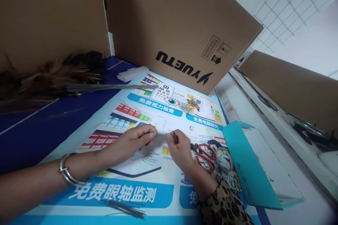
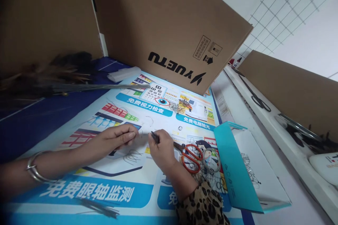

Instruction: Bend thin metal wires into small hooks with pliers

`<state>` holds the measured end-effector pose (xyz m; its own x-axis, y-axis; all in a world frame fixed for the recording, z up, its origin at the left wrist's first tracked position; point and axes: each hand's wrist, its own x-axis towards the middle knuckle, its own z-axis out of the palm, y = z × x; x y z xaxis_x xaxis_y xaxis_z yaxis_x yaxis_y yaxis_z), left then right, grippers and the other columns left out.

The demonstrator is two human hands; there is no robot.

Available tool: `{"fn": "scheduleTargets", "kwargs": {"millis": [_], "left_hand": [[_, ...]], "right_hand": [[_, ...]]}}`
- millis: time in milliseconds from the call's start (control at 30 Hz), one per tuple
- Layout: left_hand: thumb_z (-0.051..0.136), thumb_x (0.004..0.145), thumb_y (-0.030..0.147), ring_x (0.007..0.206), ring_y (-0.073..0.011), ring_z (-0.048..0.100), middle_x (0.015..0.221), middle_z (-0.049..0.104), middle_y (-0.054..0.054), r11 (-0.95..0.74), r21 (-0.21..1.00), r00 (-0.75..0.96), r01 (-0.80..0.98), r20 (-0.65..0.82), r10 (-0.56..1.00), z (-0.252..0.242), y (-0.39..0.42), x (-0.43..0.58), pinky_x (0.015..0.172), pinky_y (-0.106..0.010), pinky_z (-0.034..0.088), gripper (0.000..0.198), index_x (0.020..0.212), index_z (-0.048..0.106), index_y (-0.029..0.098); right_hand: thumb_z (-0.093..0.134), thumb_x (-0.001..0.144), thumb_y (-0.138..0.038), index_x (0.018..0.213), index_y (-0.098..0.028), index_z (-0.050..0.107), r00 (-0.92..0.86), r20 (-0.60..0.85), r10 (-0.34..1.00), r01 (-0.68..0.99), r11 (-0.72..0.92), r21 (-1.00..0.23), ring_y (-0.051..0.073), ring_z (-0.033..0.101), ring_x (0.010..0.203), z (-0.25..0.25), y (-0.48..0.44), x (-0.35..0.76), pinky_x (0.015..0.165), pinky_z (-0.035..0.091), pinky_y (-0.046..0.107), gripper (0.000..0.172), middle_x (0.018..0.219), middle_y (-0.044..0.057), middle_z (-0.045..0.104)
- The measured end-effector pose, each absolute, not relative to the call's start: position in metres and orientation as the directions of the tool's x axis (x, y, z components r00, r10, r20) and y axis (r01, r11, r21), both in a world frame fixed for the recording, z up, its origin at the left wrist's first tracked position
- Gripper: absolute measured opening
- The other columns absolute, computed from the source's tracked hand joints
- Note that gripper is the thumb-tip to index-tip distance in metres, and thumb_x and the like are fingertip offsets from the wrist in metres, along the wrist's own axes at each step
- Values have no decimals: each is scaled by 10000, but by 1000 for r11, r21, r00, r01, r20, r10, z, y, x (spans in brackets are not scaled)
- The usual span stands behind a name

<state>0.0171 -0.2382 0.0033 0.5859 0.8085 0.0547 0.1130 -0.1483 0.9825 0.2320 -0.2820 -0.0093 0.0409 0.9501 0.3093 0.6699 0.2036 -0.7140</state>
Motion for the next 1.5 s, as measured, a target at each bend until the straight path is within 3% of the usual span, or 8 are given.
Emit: {"fn": "scheduleTargets", "kwargs": {"millis": [200,333,767,1067,1167,1333,1500], "left_hand": [[576,942,598,527,-106,369,601,431,86,28,1000,506,7,-28,862,5,-238,22,494,-230,292,405,853,589,204],[612,924,605,522,-106,355,585,429,84,32,999,526,-13,-20,850,5,-238,22,493,-230,283,410,835,609,204],[700,881,560,496,-91,361,564,492,65,211,971,675,-111,-82,733,-11,-232,18,494,-238,252,375,887,676,186],[803,819,551,459,-57,290,526,495,77,408,900,737,-152,-172,654,-6,-236,21,471,-225,166,397,814,654,184],[836,818,506,471,-57,319,527,507,68,485,843,707,-234,-196,680,-3,-243,23,475,-215,188,379,797,650,176],[903,766,411,565,-65,442,766,680,-22,622,669,583,-407,-334,741,6,-259,28,479,-183,313,362,928,729,138],[968,683,457,597,-76,463,815,701,-42,749,532,608,-395,-459,647,15,-276,31,469,-172,343,439,901,755,140]], "right_hand": [[646,931,-230,847,-217,662,-181,395,901,876,330,-352,214,641,838,-22,-281,237,754,464,306,87,843,53,704],[698,901,-197,837,-213,669,-209,382,900,929,305,-210,224,638,837,-25,-282,236,747,443,313,72,831,51,707],[667,893,-160,830,-208,660,-262,499,826,948,316,-25,227,589,821,-23,-278,246,765,401,335,79,827,54,682],[589,1047,-298,726,-228,619,-370,553,747,925,353,141,220,530,719,-13,-279,245,697,320,358,330,702,48,626],[561,1075,-333,715,-234,610,-387,574,721,920,345,186,218,514,698,-11,-278,247,693,306,365,377,671,44,602],[544,1093,-459,707,-243,593,-376,594,711,927,297,230,227,483,696,-7,-275,251,696,294,376,445,665,51,587],[501,1095,-542,706,-242,589,-399,591,702,916,281,285,230,453,700,2,-275,251,682,264,379,498,667,55,553]]}}
